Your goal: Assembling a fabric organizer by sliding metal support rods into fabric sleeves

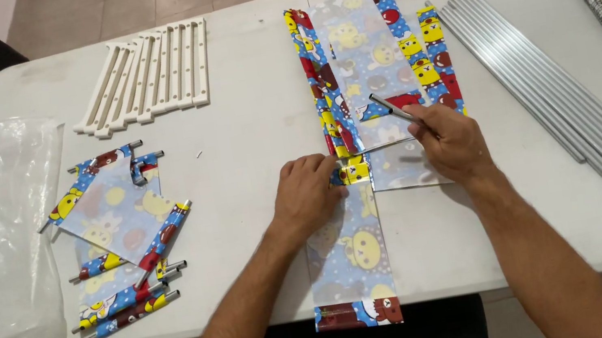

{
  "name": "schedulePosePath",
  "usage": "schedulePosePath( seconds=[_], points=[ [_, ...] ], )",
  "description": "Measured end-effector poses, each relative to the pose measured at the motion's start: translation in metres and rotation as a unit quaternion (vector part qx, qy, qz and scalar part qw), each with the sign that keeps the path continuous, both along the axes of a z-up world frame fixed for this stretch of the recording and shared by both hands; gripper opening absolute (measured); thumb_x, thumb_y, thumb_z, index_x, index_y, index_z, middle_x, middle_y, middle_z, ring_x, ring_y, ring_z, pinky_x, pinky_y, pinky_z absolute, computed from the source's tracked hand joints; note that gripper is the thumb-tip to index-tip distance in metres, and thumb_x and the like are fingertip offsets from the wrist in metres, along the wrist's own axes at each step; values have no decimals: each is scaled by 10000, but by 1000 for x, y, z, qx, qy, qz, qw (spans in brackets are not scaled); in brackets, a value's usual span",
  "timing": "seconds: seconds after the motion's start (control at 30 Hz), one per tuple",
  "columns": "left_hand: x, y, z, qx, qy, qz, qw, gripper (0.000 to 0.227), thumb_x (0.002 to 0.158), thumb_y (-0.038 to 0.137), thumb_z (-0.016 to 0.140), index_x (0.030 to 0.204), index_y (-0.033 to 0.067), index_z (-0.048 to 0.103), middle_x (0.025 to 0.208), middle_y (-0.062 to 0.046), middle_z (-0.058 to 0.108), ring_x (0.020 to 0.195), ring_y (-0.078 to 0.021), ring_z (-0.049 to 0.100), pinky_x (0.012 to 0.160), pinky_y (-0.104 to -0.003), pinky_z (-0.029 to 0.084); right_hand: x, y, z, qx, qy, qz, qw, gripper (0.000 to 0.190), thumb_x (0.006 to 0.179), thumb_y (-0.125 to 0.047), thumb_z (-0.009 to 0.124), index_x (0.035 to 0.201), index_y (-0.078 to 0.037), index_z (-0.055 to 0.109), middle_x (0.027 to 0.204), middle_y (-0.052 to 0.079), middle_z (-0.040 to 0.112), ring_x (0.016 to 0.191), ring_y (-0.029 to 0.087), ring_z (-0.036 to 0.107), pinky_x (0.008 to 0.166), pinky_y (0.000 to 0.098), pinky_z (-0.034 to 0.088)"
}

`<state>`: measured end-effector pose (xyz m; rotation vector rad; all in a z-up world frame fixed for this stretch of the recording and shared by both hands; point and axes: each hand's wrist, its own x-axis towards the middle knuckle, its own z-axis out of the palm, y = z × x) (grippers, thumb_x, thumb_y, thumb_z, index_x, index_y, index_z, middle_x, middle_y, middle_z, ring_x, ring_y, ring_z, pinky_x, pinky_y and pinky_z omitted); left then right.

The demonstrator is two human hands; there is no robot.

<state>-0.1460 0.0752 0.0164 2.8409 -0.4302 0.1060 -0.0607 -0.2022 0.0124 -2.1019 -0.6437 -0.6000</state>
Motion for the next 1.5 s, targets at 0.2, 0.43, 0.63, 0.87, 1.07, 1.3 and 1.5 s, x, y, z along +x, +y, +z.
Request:
schedulePosePath(
  seconds=[0.2,0.43,0.63,0.87,1.07,1.3,1.5],
  points=[
    [5,2,-33,-92,-58,-3,994,295,866,240,772,1125,167,652,1048,-63,587,1089,-304,621,1061,-511,449,-7,-2,11,-27,29,32,999,171,987,-134,654,1118,-141,764,853,94,715,850,335,713,776,462,571],
    [1,8,-33,-120,-150,32,981,157,1003,162,497,1070,264,598,938,46,595,992,-154,660,1069,-398,387,-10,11,37,-42,-36,111,992,184,929,-26,700,1055,-130,784,859,69,748,843,338,728,785,434,578],
    [0,17,-13,-326,-111,83,935,238,1046,287,407,1008,167,610,815,-49,550,843,-267,612,900,-396,426,-18,9,36,-73,-56,106,990,181,956,-77,692,1076,-175,786,945,-7,750,917,248,710,940,386,504],
    [-1,18,-9,-376,-83,-4,923,791,957,786,83,937,130,525,794,-80,418,767,-298,499,800,-398,438,-24,10,22,-85,-28,117,989,180,955,-129,684,1105,-194,759,994,-23,758,996,222,712,1001,393,442],
    [-1,17,-8,-372,-109,-29,921,765,965,786,105,930,133,501,800,-60,382,751,-291,462,798,-374,418,-27,13,20,-51,-51,132,989,148,959,-130,692,1075,-177,770,1010,-21,762,1002,219,706,1013,379,449],
    [-3,16,-8,-375,-117,-36,919,745,973,775,135,935,132,507,804,-54,387,747,-282,463,791,-381,417,-27,15,19,-44,-58,142,987,150,957,-136,693,1081,-164,774,1013,-1,763,988,232,706,986,388,459],
    [-1,17,-8,-371,-103,-44,922,759,970,786,146,953,123,514,812,-68,392,770,-304,482,792,-405,427,-28,15,21,-41,-49,151,986,146,960,-136,693,1080,-157,773,997,11,762,968,245,707,961,389,464]
  ],
)
